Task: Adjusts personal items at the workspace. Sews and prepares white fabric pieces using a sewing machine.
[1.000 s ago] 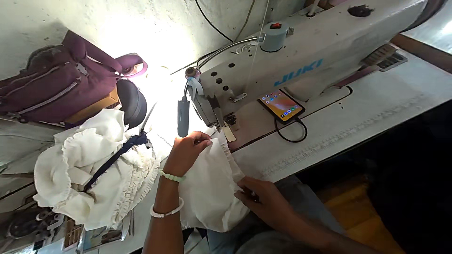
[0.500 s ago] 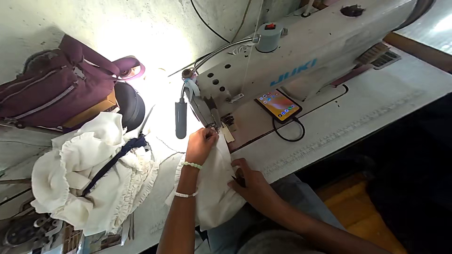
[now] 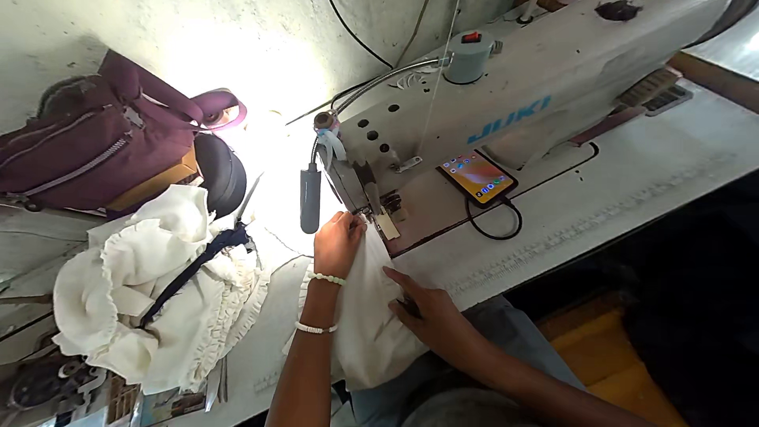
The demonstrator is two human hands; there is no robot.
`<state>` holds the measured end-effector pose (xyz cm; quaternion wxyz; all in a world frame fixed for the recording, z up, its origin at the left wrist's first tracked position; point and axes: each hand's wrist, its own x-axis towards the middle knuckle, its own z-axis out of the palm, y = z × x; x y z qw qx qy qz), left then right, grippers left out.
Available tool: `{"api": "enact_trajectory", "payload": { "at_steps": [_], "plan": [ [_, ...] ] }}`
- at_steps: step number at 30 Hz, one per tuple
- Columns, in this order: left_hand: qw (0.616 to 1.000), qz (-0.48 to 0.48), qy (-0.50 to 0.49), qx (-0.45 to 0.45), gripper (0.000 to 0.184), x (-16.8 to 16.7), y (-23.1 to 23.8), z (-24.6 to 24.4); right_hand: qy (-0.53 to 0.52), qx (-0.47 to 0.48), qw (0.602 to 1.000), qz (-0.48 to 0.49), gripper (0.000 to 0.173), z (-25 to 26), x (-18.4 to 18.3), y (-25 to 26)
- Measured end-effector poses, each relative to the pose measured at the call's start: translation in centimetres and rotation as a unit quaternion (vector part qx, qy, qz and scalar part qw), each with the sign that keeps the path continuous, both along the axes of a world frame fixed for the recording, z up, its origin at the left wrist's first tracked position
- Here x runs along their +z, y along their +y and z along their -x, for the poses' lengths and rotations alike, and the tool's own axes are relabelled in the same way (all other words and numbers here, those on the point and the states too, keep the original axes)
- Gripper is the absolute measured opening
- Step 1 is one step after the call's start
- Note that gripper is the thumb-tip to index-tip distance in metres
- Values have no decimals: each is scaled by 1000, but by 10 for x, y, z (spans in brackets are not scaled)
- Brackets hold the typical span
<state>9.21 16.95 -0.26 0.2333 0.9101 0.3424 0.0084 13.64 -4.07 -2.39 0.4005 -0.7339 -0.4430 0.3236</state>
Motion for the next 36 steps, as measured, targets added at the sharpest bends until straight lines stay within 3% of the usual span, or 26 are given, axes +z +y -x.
{"api": "enact_trajectory", "payload": {
  "at_steps": [6, 15, 22, 33, 36],
  "plan": [
    [1000, 3, -9, 25, 19, -2, -4, -1, 11, 17, 999, 42, 56, -4, 7, 3],
    [993, 84, 12, 82, 15, 13, -2, -11, 14, 14, 998, 57, 56, -7, 9, 0],
    [989, 109, -33, 95, 18, 13, 6, -16, 20, 14, 998, 63, 57, -12, 9, 5],
    [991, 87, -48, 92, 15, 8, 5, -15, 25, 12, 997, 69, 57, -13, 10, 6],
    [995, 7, -63, 71, 14, 1, -4, -11, 35, 16, 996, 77, 57, -15, 11, 6]
  ]
}}
